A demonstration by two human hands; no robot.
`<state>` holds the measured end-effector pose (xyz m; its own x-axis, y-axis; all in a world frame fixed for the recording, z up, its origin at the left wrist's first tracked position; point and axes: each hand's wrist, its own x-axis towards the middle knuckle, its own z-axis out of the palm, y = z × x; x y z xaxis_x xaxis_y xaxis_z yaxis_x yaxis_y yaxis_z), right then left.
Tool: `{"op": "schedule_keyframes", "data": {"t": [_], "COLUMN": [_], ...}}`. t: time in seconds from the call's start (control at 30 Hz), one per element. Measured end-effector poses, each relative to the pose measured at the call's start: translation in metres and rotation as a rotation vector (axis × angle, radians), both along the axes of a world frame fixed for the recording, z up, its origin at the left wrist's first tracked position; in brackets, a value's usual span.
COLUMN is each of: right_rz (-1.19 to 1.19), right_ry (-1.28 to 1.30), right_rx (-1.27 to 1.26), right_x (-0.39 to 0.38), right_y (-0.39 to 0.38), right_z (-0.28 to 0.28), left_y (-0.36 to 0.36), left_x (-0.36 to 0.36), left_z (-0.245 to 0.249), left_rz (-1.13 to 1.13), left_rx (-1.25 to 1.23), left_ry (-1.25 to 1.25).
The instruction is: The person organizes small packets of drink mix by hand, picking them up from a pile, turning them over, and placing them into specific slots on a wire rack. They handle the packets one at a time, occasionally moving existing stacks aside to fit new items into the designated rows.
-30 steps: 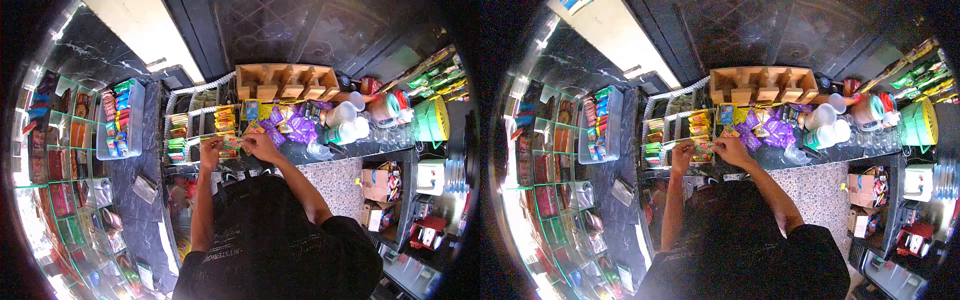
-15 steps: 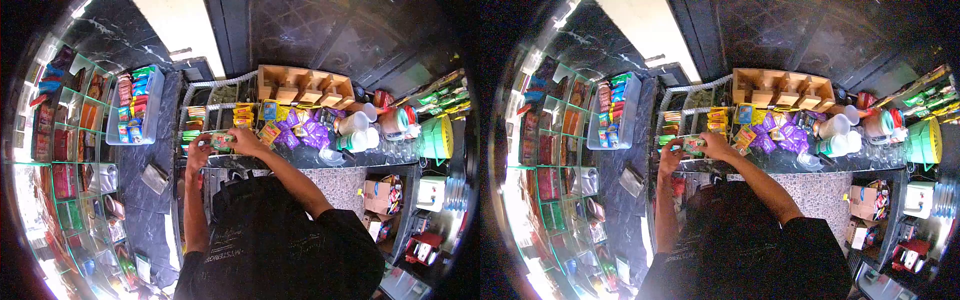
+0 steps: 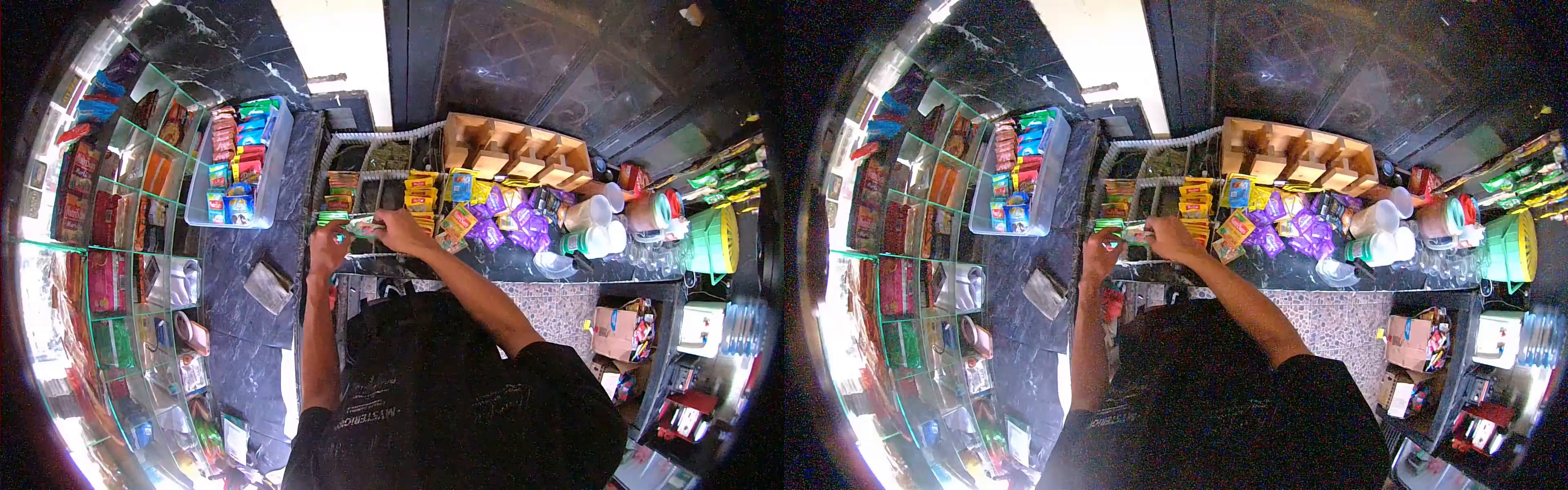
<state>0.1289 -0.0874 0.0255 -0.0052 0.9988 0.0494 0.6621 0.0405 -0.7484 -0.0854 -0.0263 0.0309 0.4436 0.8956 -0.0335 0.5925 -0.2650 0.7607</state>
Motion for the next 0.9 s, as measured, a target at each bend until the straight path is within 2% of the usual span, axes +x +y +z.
{"op": "schedule_keyframes", "data": {"t": [0.07, 0.13, 0.17, 0.2, 0.23, 0.27, 0.33, 0.4, 0.47, 0.57, 0.7, 0.8, 0.9], "right_rz": [-0.035, -0.033, -0.024, -0.014, -0.014, -0.002, 0.010, -0.005, -0.003, 0.020, 0.021, 0.062, 0.047], "right_ry": [-0.105, -0.162, -0.196, -0.230, -0.231, -0.260, -0.293, -0.366, -0.426, -0.565, -0.742, -0.777, -0.759], "right_rx": [-0.025, -0.046, -0.085, -0.123, -0.120, -0.109, -0.098, -0.008, 0.057, 0.110, 0.094, -0.047, -0.057], "right_x": [-0.013, -0.021, -0.025, -0.028, -0.031, -0.031, -0.033, -0.036, -0.041, -0.045, -0.054, -0.057, -0.062], "right_y": [0.001, 0.004, 0.008, 0.010, 0.011, 0.011, 0.011, 0.012, 0.016, 0.020, 0.028, 0.029, 0.031], "right_z": [0.002, 0.007, 0.006, 0.005, 0.005, 0.004, 0.000, -0.008, -0.020, -0.026, -0.044, -0.038, -0.040], "left_y": [0.006, 0.015, 0.017, 0.013, 0.009, 0.006, 0.008, 0.009, 0.013, 0.020, 0.009, 0.006, 0.006], "left_x": [-0.005, -0.012, -0.014, -0.012, -0.009, -0.006, -0.006, -0.009, -0.008, -0.011, -0.001, 0.005, 0.007], "left_z": [-0.011, -0.023, -0.030, -0.029, -0.029, -0.028, -0.039, -0.050, -0.062, -0.077, -0.057, -0.047, -0.050], "left_rz": [0.024, -0.053, -0.049, -0.047, -0.021, 0.005, -0.004, -0.064, -0.024, -0.104, -0.061, -0.069, -0.103], "left_rx": [0.043, 0.205, 0.132, 0.134, 0.181, 0.227, 0.186, 0.330, 0.279, 0.392, 0.362, 0.370, 0.403], "left_ry": [-0.036, 0.030, 0.065, 0.066, 0.171, 0.275, 0.284, 0.298, 0.346, 0.338, 0.360, 0.380, 0.431]}}
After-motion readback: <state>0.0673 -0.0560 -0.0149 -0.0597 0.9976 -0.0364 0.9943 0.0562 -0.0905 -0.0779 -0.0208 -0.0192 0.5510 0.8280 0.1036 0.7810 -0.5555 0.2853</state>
